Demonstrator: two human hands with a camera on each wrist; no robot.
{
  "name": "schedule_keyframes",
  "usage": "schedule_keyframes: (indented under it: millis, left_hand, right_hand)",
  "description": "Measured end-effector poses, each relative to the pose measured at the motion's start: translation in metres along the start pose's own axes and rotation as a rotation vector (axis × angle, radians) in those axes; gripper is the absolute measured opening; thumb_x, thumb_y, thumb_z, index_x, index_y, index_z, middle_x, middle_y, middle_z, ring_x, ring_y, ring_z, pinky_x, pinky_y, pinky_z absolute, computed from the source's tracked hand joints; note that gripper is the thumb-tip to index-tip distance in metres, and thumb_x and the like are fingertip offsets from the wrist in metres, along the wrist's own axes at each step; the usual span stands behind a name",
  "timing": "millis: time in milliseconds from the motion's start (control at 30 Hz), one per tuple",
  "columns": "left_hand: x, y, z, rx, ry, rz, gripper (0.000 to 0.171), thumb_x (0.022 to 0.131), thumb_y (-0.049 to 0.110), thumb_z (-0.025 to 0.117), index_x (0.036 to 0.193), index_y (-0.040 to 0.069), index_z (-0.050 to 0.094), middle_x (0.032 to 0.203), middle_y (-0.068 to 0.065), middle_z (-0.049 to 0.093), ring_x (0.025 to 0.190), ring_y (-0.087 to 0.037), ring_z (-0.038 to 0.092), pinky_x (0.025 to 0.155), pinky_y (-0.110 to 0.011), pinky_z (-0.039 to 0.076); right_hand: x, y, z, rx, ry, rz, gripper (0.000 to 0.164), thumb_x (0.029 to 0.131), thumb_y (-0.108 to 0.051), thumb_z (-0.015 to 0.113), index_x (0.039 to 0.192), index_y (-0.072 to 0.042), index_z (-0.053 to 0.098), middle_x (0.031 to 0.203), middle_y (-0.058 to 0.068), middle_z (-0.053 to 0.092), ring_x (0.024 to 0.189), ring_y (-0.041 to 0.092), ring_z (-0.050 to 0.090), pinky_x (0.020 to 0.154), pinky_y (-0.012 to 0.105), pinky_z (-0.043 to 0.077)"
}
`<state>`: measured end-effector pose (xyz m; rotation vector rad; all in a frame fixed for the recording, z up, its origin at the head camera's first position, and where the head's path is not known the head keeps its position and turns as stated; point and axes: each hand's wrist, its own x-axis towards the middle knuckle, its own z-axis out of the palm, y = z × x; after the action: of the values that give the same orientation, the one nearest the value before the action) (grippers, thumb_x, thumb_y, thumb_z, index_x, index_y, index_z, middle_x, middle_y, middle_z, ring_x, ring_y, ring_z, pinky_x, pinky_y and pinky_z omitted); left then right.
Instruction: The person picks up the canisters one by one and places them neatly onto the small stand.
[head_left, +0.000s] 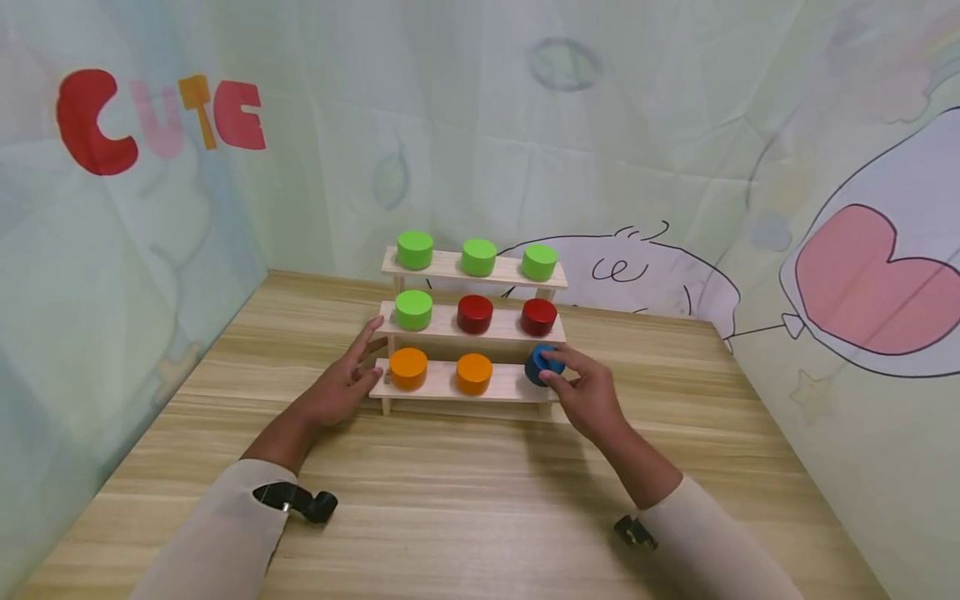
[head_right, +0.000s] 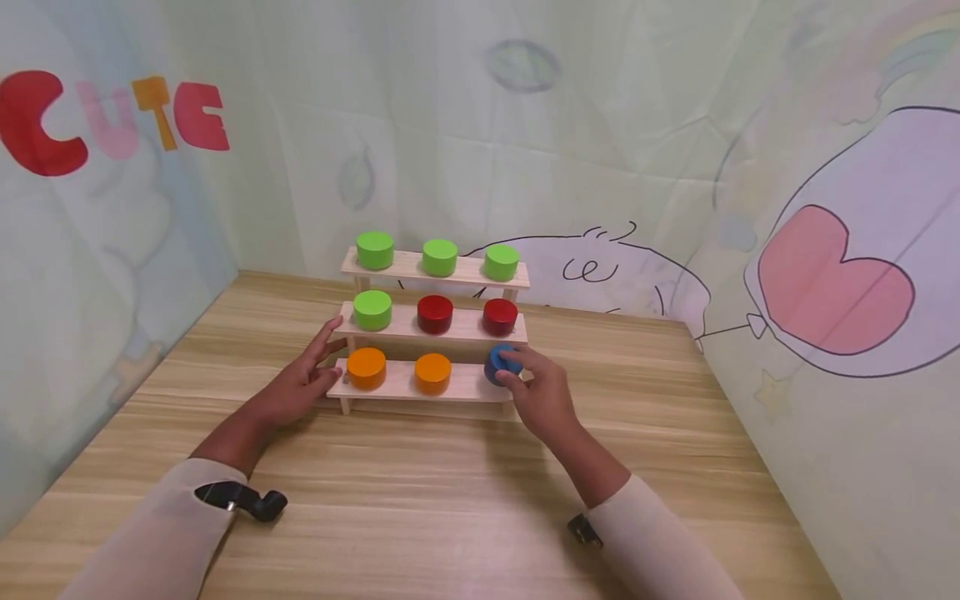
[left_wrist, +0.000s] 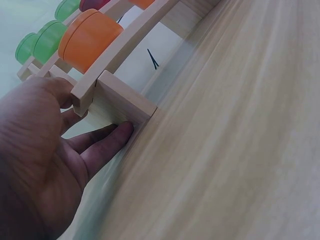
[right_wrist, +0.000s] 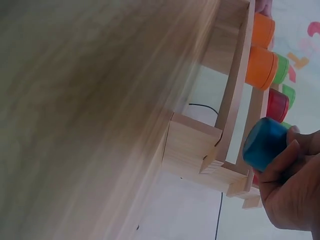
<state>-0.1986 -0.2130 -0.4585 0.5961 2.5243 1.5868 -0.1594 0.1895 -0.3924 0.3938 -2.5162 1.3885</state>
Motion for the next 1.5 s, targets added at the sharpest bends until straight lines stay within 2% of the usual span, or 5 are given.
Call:
schedule_keyframes:
  millis: [200,433,700,1200,1500]
  left_hand:
    - [-0.0003,0.0002,0.0000,0.001,0.003,-0.004,0.086,0.116,0.016,0.046,0.174,0.049,-0.008,0.181,-0.026,0.020,0.159,-0.057,0.036,0.122,-0.065,0.038]
    - [-0.0010,0.0025,0.0013,0.001,-0.003,0.015,0.085,0.117,0.015,0.046,0.175,0.044,-0.008,0.180,-0.027,0.021,0.157,-0.059,0.039,0.118,-0.067,0.046]
    - [0.0004,0.0007,0.0016,0.007,0.004,0.014,0.084,0.117,0.015,0.045,0.175,0.045,-0.008,0.181,-0.026,0.022,0.157,-0.058,0.039,0.118,-0.067,0.046]
    - [-0.0004,0.0004,0.0006,0.001,0.001,0.008,0.086,0.117,0.015,0.046,0.174,0.048,-0.008,0.181,-0.026,0.021,0.159,-0.058,0.035,0.121,-0.066,0.041]
    - [-0.0007,-0.0011,0.0022,0.024,0.029,0.008,0.085,0.116,0.014,0.047,0.175,0.046,-0.006,0.181,-0.025,0.021,0.151,-0.057,0.049,0.116,-0.066,0.047]
  right_hand:
    - [0.0016,-0.0008,0.0021,-0.047,-0.033,0.048,0.037,0.097,-0.004,0.081,0.134,-0.003,0.078,0.156,0.021,0.063,0.149,0.043,0.058,0.077,0.016,0.057]
    - [0.0044,-0.0001,0.0029,-0.089,-0.060,0.106,0.039,0.096,-0.006,0.083,0.134,-0.002,0.077,0.150,0.021,0.068,0.133,0.040,0.068,0.076,0.018,0.056]
    - [0.0071,0.0003,0.0046,-0.121,-0.101,0.153,0.042,0.097,-0.009,0.083,0.138,-0.005,0.076,0.152,0.019,0.067,0.128,0.037,0.068,0.083,0.031,0.064]
    - [0.0087,-0.0015,0.0030,-0.134,-0.130,0.181,0.048,0.096,-0.009,0.083,0.143,-0.006,0.072,0.156,0.020,0.064,0.116,0.035,0.067,0.068,0.021,0.055]
    - [0.0058,-0.0027,0.0010,-0.149,-0.128,0.204,0.059,0.093,-0.011,0.087,0.150,-0.011,0.068,0.163,0.016,0.059,0.124,0.039,0.068,0.070,0.024,0.059]
